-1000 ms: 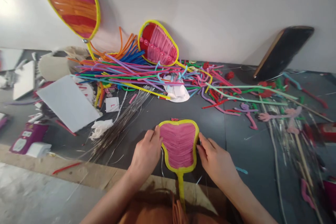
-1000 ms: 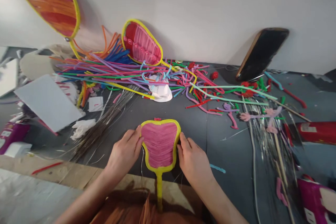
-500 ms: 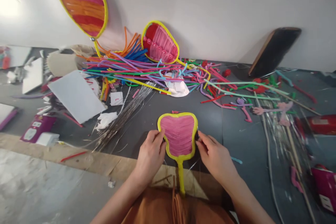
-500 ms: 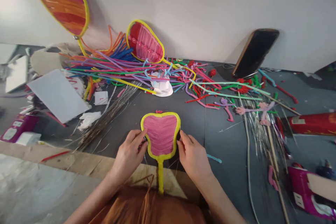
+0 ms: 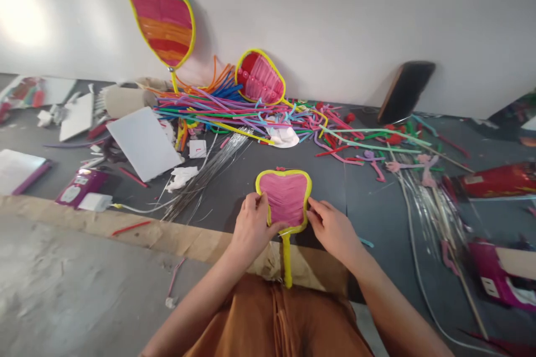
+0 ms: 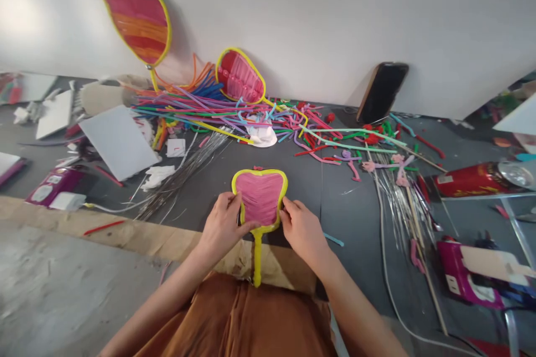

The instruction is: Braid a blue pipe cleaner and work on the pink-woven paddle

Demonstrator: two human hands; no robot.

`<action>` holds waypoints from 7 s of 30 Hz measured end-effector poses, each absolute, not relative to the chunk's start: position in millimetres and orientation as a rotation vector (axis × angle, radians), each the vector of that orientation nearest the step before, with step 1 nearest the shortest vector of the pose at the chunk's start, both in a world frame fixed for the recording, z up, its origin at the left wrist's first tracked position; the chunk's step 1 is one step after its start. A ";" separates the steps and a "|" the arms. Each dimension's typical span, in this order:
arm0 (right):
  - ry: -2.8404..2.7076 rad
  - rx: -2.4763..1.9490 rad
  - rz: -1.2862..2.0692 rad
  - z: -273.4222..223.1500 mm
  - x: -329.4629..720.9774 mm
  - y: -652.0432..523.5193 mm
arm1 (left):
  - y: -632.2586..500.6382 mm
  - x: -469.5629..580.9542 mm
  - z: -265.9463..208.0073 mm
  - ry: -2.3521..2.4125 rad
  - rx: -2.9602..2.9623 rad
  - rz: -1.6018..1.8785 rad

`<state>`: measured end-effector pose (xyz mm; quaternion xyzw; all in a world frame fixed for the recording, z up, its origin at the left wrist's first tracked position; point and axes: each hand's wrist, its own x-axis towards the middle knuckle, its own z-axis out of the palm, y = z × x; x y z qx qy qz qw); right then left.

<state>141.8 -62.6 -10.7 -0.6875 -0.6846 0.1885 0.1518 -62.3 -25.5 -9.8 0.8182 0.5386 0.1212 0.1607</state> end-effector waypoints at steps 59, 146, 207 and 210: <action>-2.661 -0.960 -0.130 -8.5 155.8 -83.8 | -32.5 -94.8 -9.4 0.781 2.618 0.524; -2.242 -1.636 0.254 -32.4 145.7 28.1 | -84.8 -58.8 -24.8 1.436 2.448 0.819; -2.507 -1.877 -0.288 -1.0 210.0 -115.6 | -41.2 -61.7 -25.4 1.335 2.453 0.874; -2.522 -1.974 -0.308 5.3 215.7 -111.9 | -41.3 -62.9 -25.7 1.335 2.452 0.872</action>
